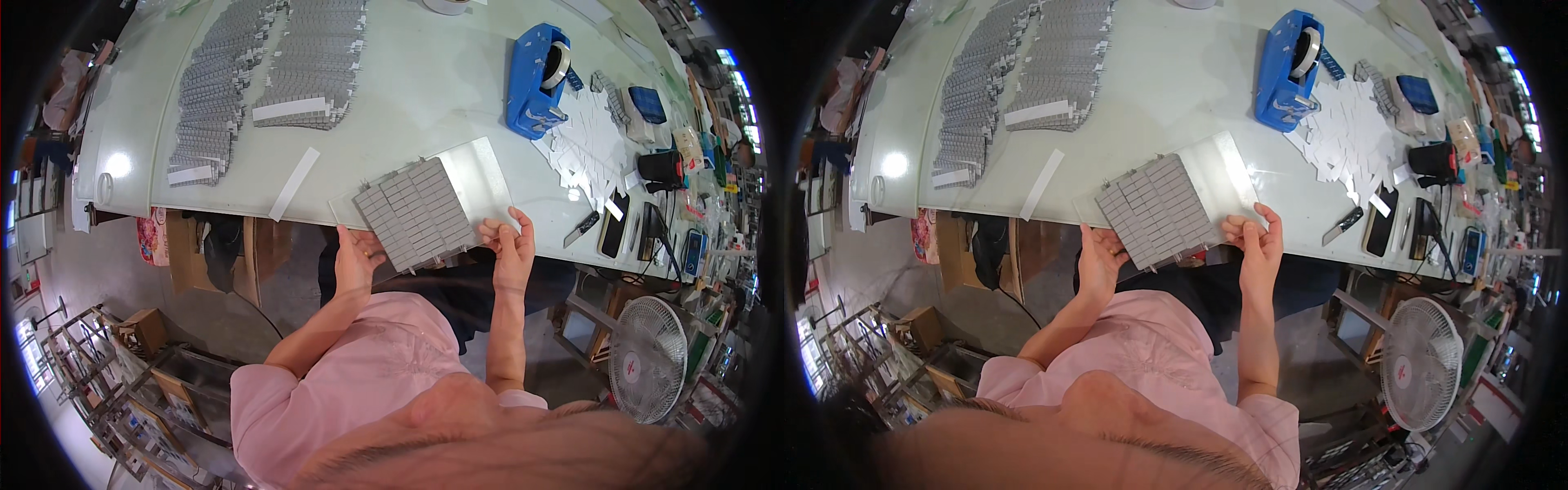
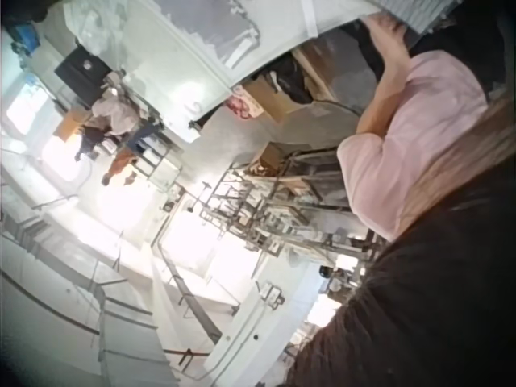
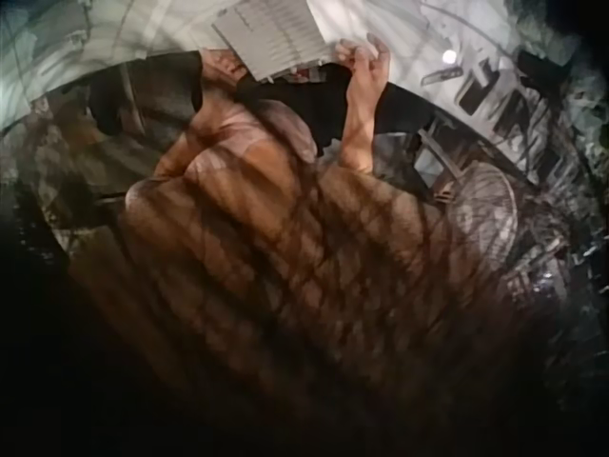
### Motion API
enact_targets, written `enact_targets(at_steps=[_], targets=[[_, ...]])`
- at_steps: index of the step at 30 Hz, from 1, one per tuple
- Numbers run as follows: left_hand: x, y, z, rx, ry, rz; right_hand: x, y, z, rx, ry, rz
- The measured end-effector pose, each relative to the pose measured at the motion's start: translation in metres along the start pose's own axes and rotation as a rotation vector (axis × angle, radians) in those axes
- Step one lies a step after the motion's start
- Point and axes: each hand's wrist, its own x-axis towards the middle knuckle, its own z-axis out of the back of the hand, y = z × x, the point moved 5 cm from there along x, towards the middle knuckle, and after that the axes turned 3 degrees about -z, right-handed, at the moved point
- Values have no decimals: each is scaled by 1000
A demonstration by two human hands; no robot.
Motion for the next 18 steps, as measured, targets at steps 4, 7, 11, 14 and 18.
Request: enact_targets(at_steps=[4,7,11,14,18], targets=[[0,1,1,7,4,7,0,1,0,-4,-5,3],[-2,-1,0,-3,-11,9,0,1,-2,13,-3,7],[-4,-4,-5,-3,-17,12,1,-1,0,18,-16,3],[0,3,3,-20,-7,16,-1,0,0,16,-21,4],[0,3,2,-22,-16,8,-1,0,-2,19,-5,8]])
